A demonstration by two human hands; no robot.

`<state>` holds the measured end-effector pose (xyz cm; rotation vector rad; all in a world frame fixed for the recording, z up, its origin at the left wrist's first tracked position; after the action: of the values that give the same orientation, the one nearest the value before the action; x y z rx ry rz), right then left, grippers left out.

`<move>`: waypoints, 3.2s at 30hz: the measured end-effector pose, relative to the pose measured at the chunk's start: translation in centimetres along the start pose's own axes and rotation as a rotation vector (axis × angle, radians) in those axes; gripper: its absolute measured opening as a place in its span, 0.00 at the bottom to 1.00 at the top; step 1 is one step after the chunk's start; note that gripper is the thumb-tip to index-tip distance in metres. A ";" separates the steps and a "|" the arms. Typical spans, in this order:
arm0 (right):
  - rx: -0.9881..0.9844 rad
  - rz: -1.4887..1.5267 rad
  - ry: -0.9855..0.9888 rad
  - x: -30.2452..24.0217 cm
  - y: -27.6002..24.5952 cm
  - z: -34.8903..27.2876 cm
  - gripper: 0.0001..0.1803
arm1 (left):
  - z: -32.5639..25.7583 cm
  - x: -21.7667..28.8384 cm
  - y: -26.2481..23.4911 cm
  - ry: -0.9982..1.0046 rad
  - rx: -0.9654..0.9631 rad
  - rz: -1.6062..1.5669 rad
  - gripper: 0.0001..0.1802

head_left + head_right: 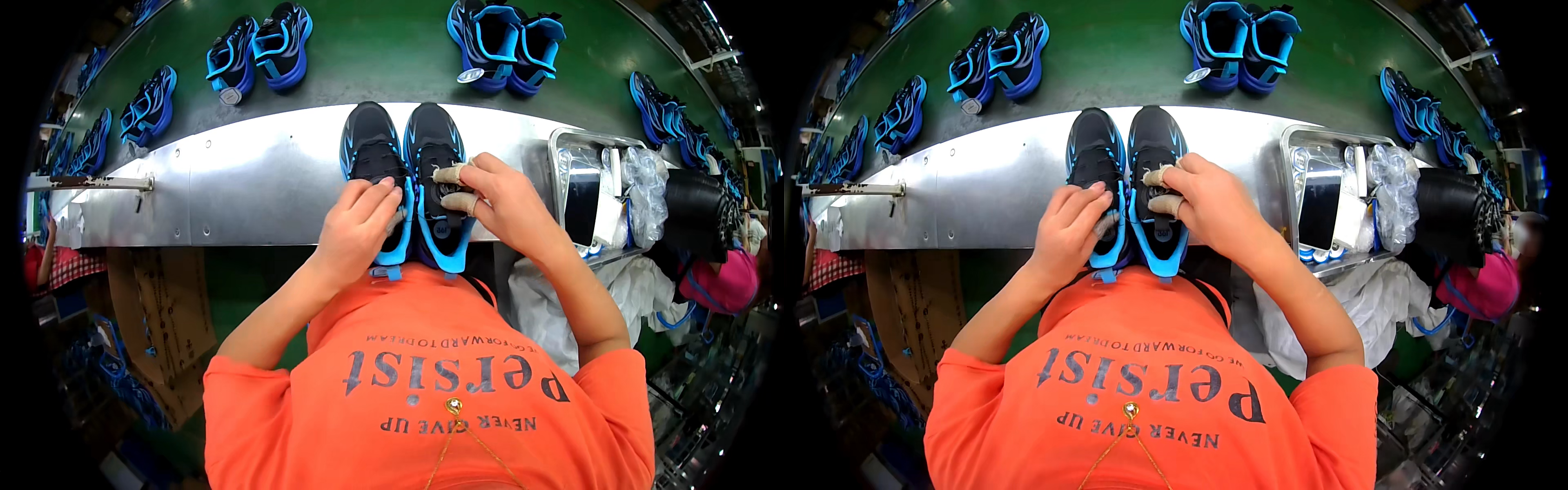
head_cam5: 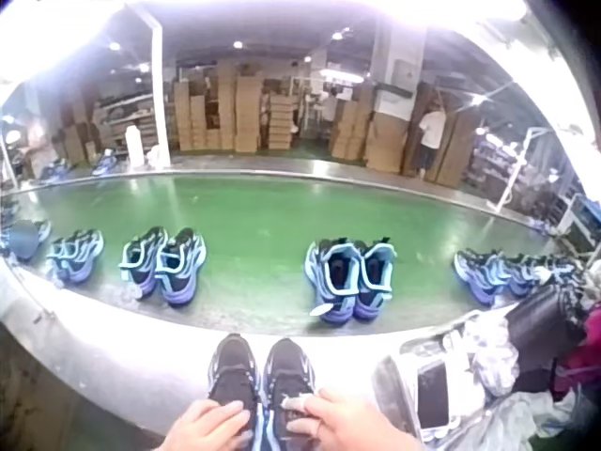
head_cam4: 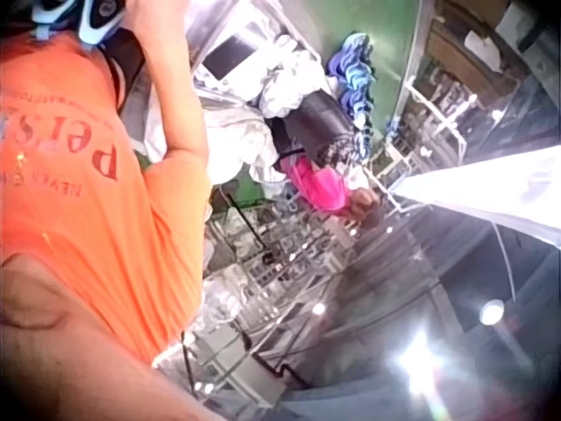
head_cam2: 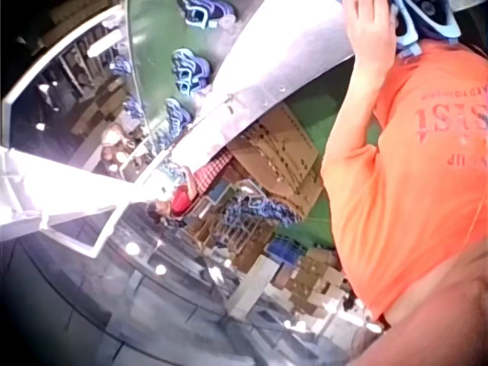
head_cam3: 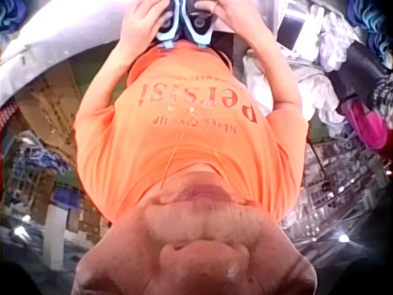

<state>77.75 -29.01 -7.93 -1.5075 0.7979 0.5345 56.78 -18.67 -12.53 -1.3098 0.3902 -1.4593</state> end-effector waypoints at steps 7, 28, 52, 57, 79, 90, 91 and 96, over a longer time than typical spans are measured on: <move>-0.040 -0.038 -0.038 0.9 -0.2 -0.1 0.17 | 0.5 -0.4 -0.7 -0.148 -0.024 -0.167 0.20; 0.078 -0.007 -0.174 1.5 0.6 -1.3 0.28 | 0.7 1.4 0.1 -0.203 -0.129 -0.050 0.34; -0.128 0.144 0.019 2.6 -1.7 0.4 0.19 | 3.7 -1.2 -1.1 -0.542 -0.349 -0.559 0.21; -0.052 -0.012 0.030 2.8 -0.7 0.3 0.16 | 4.5 -0.4 -0.4 -0.488 -0.254 -0.340 0.21; -0.081 0.080 -0.059 3.9 -1.1 0.5 0.17 | 3.9 -0.3 -0.5 -0.434 -0.193 -0.316 0.21; -0.069 0.165 -0.080 4.3 -1.3 0.2 0.16 | 3.9 0.4 0.1 -0.526 -0.142 -0.314 0.23; -0.102 0.235 -0.130 4.4 -1.4 0.2 0.16 | 4.1 0.4 -0.1 -0.525 -0.142 -0.318 0.23; -0.046 0.023 0.008 4.0 -0.7 0.1 0.16 | 3.7 0.1 -0.1 -0.559 -0.158 -0.445 0.23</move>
<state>80.86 -29.61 -10.41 -1.5454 0.8148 0.5682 59.92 -17.28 -11.11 -1.9468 -0.1712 -1.3513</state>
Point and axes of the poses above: each hand's wrist, its own z-axis towards the middle knuckle, its own y-axis out of the palm, x = y × z, the point moved 1 cm from there along z, towards the middle knuckle, and after that the axes turned 4 degrees about z, right-handed, at the moved point
